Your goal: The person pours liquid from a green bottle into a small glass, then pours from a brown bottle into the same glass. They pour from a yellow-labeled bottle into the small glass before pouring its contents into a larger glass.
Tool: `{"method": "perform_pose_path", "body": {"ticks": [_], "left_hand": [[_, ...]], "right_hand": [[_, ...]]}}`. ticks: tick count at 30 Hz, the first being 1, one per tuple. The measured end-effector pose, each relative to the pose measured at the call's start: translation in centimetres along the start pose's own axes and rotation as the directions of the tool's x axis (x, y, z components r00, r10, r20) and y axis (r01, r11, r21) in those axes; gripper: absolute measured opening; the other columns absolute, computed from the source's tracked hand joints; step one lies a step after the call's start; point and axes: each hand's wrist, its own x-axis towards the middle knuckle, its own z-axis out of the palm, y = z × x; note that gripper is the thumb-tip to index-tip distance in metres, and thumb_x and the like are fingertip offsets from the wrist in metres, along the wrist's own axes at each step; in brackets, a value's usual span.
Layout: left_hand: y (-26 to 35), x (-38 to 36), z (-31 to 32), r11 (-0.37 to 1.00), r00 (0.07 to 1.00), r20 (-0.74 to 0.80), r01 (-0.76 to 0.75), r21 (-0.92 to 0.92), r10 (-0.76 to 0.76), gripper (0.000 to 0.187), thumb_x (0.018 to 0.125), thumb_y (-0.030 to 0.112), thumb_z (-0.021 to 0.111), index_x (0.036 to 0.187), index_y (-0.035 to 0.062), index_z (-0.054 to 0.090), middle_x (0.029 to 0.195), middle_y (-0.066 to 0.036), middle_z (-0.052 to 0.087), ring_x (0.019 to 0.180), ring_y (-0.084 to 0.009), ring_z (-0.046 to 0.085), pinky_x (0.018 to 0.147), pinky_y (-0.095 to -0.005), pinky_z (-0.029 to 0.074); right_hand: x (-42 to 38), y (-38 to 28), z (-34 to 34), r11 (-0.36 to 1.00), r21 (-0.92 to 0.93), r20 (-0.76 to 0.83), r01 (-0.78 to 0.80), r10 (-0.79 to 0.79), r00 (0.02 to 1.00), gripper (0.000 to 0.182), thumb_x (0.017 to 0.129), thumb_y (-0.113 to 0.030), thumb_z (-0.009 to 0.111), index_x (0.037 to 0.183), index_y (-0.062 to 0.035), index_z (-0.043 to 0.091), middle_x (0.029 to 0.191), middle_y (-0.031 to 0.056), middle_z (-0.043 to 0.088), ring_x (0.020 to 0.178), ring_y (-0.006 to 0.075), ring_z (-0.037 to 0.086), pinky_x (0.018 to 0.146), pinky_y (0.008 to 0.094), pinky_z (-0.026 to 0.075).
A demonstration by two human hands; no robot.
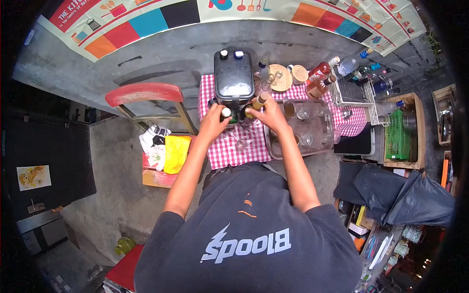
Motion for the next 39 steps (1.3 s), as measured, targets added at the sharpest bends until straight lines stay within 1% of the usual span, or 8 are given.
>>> {"method": "perform_pose_path", "body": {"ticks": [7,11,16,19,28,32,35,39], "left_hand": [[-0.3,-0.1,0.2,1.0,1.0,-0.01,-0.016,0.005,0.016,0.034,0.084,0.016,0.078,0.11,0.0022,0.061,0.1,-0.014,0.059,0.089,-0.0331,0.064,0.075,-0.0407,0.052],[-0.1,-0.1,0.4,0.999,1.0,-0.02,0.012,0.04,-0.012,0.034,0.084,0.017,0.078,0.111,0.0022,0.061,0.101,-0.015,0.059,0.092,-0.0349,0.064,0.076,-0.0417,0.052],[0.3,-0.1,0.2,0.997,0.997,0.014,0.077,0.008,-0.077,0.034,0.084,0.019,0.077,0.11,0.0032,0.062,0.107,-0.016,0.061,0.102,-0.0392,0.062,0.085,-0.0468,0.051],[0.5,-0.1,0.2,0.997,0.997,0.012,0.081,0.012,-0.081,0.034,0.085,0.019,0.077,0.11,0.0031,0.061,0.107,-0.016,0.061,0.102,-0.0393,0.062,0.086,-0.0468,0.051],[0.5,-0.2,0.3,0.996,0.997,-0.014,0.077,0.033,-0.077,0.034,0.085,0.02,0.076,0.11,0.0034,0.061,0.108,-0.017,0.06,0.104,-0.0403,0.061,0.086,-0.0476,0.05],[0.9,-0.3,0.4,0.994,0.994,-0.004,0.108,0.031,-0.108,0.034,0.086,0.02,0.076,0.11,0.0036,0.06,0.108,-0.017,0.06,0.105,-0.0407,0.061,0.086,-0.048,0.05],[0.9,-0.5,0.3,0.994,0.995,-0.014,0.099,0.036,-0.098,0.034,0.086,0.02,0.076,0.111,0.0038,0.06,0.109,-0.017,0.06,0.105,-0.0408,0.061,0.086,-0.0482,0.05],[0.9,-0.4,0.4,0.993,0.994,-0.01,0.112,0.035,-0.112,0.035,0.086,0.02,0.076,0.112,0.0036,0.059,0.11,-0.017,0.06,0.105,-0.041,0.061,0.086,-0.0482,0.05]], "right_hand": [[0.1,-0.7,0.5,0.991,-0.113,-0.081,-0.066,0.057,0.995,0.036,0.079,-0.026,0.085,0.09,-0.0015,0.062,0.087,0.0117,0.06,0.079,0.032,0.063,0.071,0.0425,0.05],[0.6,-0.3,0.1,0.988,-0.154,0.003,-0.022,0.023,1.0,0.039,0.077,-0.03,0.088,0.089,-0.0005,0.067,0.088,0.0141,0.067,0.086,0.0279,0.07,0.075,0.0396,0.054],[0.0,-0.3,-1.2,0.998,-0.027,0.056,0.058,-0.057,0.997,0.038,0.075,-0.009,0.081,0.111,-0.0047,0.069,0.102,0.0094,0.068,0.105,0.0272,0.067,0.097,0.039,0.051],[0.0,1.0,-1.3,0.996,0.068,0.164,0.053,-0.063,0.984,0.042,0.076,-0.015,0.083,0.114,-0.0048,0.069,0.097,0.0092,0.069,0.102,0.0268,0.068,0.091,0.0395,0.052],[-0.5,-0.9,-2.1,0.981,-0.191,0.062,-0.019,0.031,0.998,0.038,0.076,-0.022,0.086,0.102,-0.005,0.065,0.096,0.0126,0.065,0.091,0.0343,0.066,0.081,0.0411,0.053],[-0.7,0.4,-1.3,0.991,0.018,0.06,0.13,-0.131,0.99,0.034,0.078,-0.014,0.081,0.108,-0.006,0.066,0.103,0.0111,0.069,0.096,0.0307,0.068,0.088,0.0394,0.053],[-0.8,2.9,-1.3,0.986,0.144,0.234,-0.082,0.047,0.971,0.037,0.081,-0.012,0.081,0.113,-0.0035,0.066,0.108,0.0091,0.07,0.105,0.0232,0.068,0.095,0.0343,0.052],[-0.6,1.0,-1.9,0.993,-0.095,0.115,-0.068,0.079,0.99,0.035,0.079,-0.02,0.085,0.102,-0.0019,0.067,0.1,0.0115,0.07,0.091,0.0226,0.069,0.081,0.0354,0.054]]}}
